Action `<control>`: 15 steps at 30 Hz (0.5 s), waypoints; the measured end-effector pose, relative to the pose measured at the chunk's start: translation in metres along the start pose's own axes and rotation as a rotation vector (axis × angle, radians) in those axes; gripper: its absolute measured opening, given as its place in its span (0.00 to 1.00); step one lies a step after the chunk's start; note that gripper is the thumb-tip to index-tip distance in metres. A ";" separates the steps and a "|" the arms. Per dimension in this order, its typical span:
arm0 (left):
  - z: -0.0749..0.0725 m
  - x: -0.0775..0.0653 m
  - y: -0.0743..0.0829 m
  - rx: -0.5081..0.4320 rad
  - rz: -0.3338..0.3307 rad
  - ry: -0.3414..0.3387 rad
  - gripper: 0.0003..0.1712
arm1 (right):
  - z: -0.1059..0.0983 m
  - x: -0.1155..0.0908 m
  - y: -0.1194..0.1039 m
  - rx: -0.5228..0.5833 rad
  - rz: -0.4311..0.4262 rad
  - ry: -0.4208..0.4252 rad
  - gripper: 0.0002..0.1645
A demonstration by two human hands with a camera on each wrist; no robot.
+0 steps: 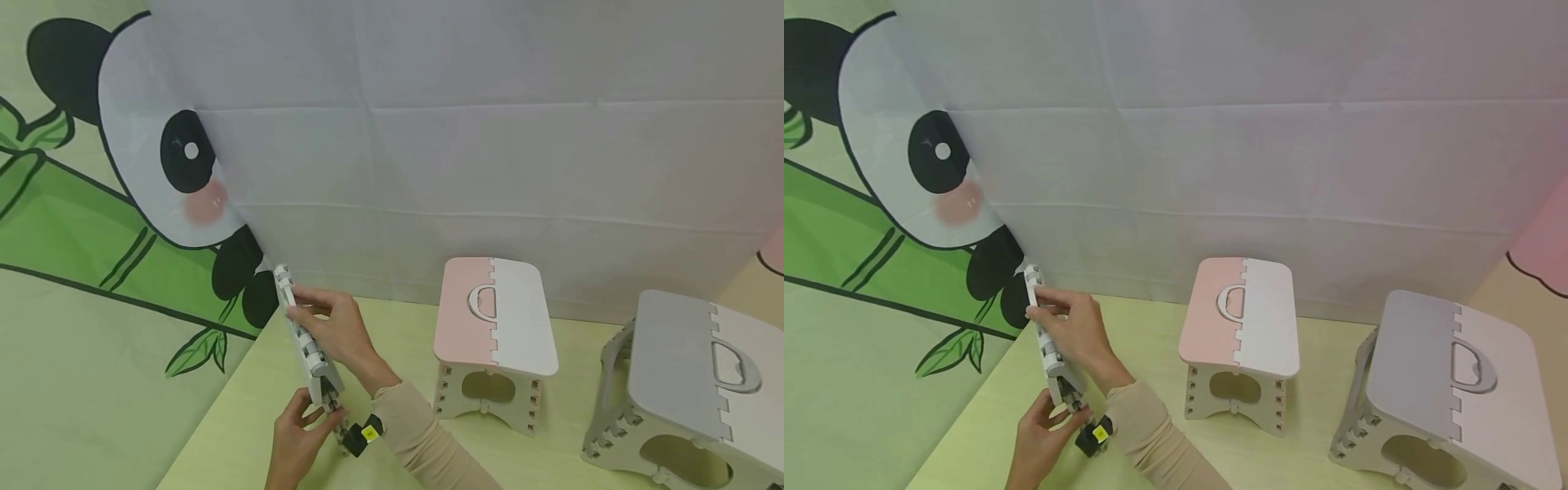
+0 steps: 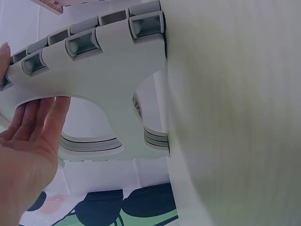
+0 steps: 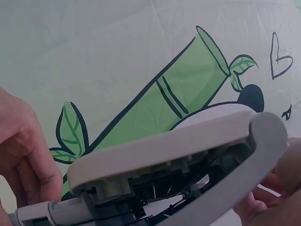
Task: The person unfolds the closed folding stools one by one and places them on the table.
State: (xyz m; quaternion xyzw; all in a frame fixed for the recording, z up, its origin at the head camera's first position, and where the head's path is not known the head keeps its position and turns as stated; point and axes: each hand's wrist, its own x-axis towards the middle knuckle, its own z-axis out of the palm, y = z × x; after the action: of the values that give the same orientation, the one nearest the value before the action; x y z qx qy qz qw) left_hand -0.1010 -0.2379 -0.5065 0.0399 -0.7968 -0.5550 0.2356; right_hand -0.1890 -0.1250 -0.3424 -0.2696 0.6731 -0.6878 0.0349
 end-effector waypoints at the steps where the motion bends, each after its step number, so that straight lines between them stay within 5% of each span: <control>1: 0.000 0.000 0.000 0.003 -0.003 0.001 0.26 | 0.000 0.000 0.000 0.004 0.002 -0.004 0.22; 15: -0.004 -0.003 -0.002 0.014 -0.010 0.023 0.26 | 0.000 -0.003 0.001 0.015 0.036 -0.090 0.19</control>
State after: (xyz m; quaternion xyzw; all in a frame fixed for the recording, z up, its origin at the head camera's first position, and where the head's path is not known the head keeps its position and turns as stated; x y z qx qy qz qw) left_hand -0.0968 -0.2407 -0.5081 0.0518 -0.7978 -0.5500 0.2415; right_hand -0.1870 -0.1235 -0.3444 -0.2881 0.6704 -0.6792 0.0795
